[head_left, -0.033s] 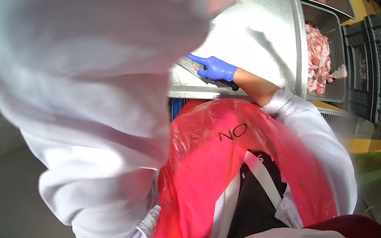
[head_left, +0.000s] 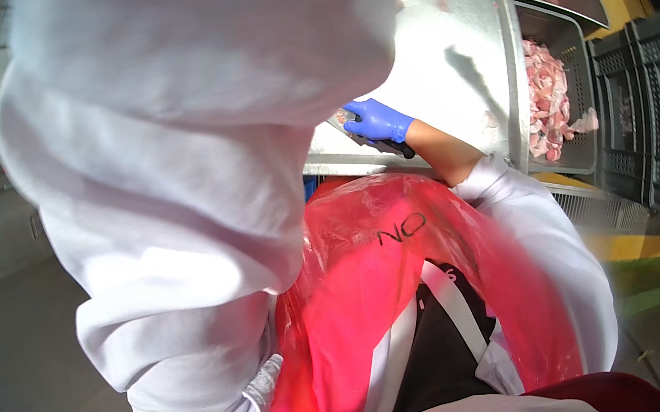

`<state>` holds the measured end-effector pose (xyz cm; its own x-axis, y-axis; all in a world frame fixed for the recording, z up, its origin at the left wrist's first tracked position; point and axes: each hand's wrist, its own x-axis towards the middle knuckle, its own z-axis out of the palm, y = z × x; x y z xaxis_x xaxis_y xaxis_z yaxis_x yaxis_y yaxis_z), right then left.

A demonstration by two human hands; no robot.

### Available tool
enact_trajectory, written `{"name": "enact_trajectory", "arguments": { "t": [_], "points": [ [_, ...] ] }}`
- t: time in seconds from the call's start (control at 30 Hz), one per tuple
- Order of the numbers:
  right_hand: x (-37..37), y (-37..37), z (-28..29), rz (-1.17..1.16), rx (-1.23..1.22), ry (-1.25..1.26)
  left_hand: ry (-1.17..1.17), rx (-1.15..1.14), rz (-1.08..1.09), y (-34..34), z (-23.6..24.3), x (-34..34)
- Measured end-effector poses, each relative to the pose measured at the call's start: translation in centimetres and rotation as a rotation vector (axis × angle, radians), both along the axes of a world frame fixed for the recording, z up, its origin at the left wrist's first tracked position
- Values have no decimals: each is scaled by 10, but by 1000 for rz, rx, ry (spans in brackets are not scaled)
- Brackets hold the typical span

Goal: The person uses a knife to trim fat and separate portions of raw meat on a stainless steel table. They repeatedly cut away fat layers and place trimmed pieces into a nearby bin while handling multiple large cuts of meat.

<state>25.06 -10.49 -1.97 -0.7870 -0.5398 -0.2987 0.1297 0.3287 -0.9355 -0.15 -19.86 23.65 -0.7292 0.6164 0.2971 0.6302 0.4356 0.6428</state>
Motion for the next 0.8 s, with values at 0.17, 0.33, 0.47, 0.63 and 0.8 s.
{"name": "enact_trajectory", "arguments": {
  "t": [0.17, 0.33, 0.47, 0.63, 0.8],
  "points": [
    [25, 87, -39, -488, -204, -51, 174, -251, -39, 3, -101, -47],
    [27, 140, -56, -786, -61, 1, -34, -857, 72, -113, -227, -3],
    [-52, 144, -46, -802, 100, -15, -102, -863, 203, -116, -260, 62],
    [-144, 136, -30, -871, -106, -91, 4, -806, 248, -100, -269, 106],
    [-127, 132, -30, -963, -147, -158, -70, -784, 292, -80, -264, 145]
  ]
}}
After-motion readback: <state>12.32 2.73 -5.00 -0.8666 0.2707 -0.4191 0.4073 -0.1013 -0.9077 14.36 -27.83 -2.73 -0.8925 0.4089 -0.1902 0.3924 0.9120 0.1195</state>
